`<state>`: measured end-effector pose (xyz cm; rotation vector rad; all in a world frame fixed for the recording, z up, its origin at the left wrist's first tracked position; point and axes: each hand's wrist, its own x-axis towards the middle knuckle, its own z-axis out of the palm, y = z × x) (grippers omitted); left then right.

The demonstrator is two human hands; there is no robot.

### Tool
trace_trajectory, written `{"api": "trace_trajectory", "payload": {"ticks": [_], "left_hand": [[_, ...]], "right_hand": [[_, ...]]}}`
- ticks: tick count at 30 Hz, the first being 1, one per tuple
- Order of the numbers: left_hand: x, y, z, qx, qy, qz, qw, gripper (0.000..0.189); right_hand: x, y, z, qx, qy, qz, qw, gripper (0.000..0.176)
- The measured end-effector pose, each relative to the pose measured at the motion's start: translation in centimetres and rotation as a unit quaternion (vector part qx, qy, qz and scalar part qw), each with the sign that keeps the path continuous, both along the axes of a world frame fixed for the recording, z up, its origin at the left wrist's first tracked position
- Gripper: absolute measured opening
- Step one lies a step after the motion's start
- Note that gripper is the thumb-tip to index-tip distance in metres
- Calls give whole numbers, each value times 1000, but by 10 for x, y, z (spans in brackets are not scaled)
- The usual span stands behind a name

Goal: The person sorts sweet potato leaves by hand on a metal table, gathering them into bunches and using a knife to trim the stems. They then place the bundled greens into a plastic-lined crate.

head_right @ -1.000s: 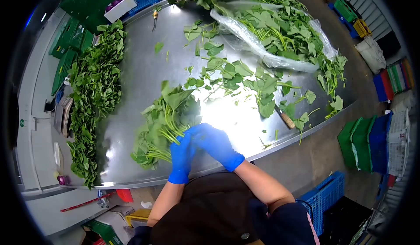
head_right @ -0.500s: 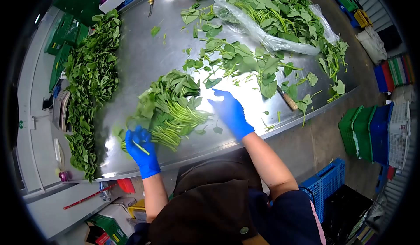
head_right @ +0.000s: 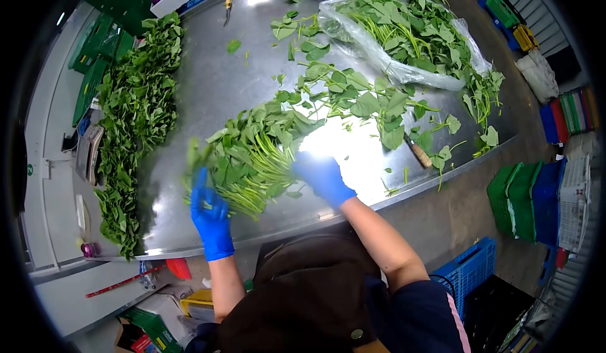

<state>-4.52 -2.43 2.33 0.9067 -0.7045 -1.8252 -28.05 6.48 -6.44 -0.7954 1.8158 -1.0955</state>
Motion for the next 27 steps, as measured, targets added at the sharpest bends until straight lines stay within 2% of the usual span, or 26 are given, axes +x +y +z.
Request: {"api": "trace_trajectory", "payload": {"ticks": [1,2,5,6,9,10,13,14,17,20,23,27], "left_hand": [[-2,-2,-4,4,24,-38,999,43],[-7,2,-6,59,-12,-23,998,42],[-27,12,-6,91,-90,-30,991,39],[-33,15,-7,80,-100,-35,991,35],[-44,17,-8,58,-122,-40,990,34],[-47,15,-13,64,-113,-24,991,30],[-55,13,-11,70,-135,-23,988,31],[-55,14,-14,63,-138,-20,988,31],[-58,11,-18,32,-164,-36,985,33],[-73,13,-10,-9,-198,-60,978,37],[-83,11,-3,-4,-207,-104,973,33],[-85,12,-9,15,-205,-94,974,26]], "right_hand": [[-3,0,3,27,-47,-11,998,27],[-3,2,9,-1,-42,-13,999,24],[-2,6,-3,-38,53,8,998,24],[1,7,-11,-141,73,-12,987,24],[3,8,35,-153,76,-14,985,25],[-2,6,22,-180,125,-10,976,25],[-12,10,7,-80,36,-5,996,22],[-12,15,9,-62,-67,-11,996,20],[-13,13,20,-81,-132,-15,988,19],[-3,10,60,-120,-112,8,986,18],[10,10,46,-189,105,63,974,19],[16,9,45,-221,191,91,952,17]]}}
